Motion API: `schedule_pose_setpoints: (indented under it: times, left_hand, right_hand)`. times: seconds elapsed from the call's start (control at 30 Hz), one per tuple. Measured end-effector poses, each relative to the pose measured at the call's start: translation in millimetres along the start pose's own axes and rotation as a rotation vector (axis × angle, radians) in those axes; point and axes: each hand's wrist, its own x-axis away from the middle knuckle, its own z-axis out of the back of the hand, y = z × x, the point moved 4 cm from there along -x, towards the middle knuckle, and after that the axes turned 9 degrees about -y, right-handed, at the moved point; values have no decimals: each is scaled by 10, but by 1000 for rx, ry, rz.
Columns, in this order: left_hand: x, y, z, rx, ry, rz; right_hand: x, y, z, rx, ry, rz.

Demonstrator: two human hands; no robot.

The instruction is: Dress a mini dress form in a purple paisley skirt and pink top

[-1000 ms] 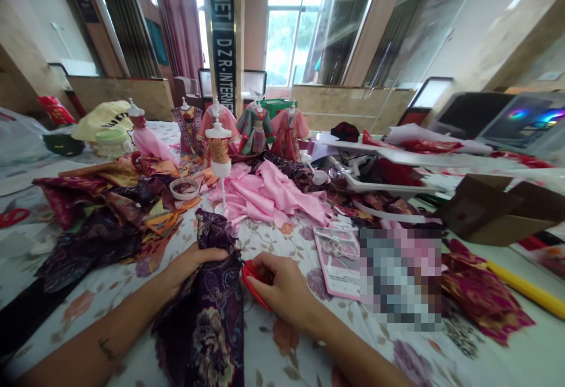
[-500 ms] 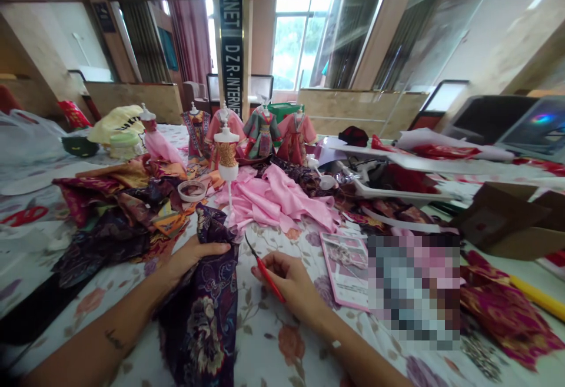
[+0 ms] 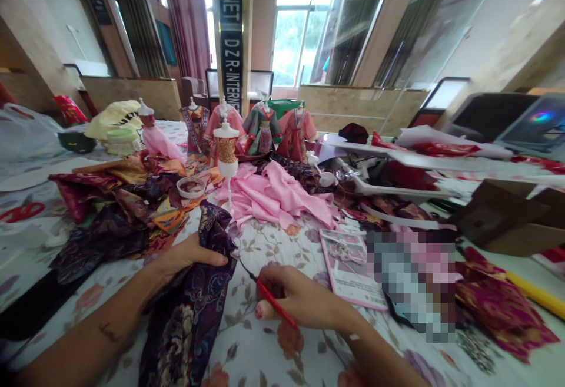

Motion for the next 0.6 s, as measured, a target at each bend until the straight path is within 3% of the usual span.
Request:
schedule_pose_setpoints:
  times: [0.37,0.6]
  left_hand:
    - [-1,-42,-57,89,30,7]
    - [-10,-48,-79,49,2,26]
  right_hand:
    - [59,-67,-5,3,-61,-42]
    - [51,-70,6,186,18,-111]
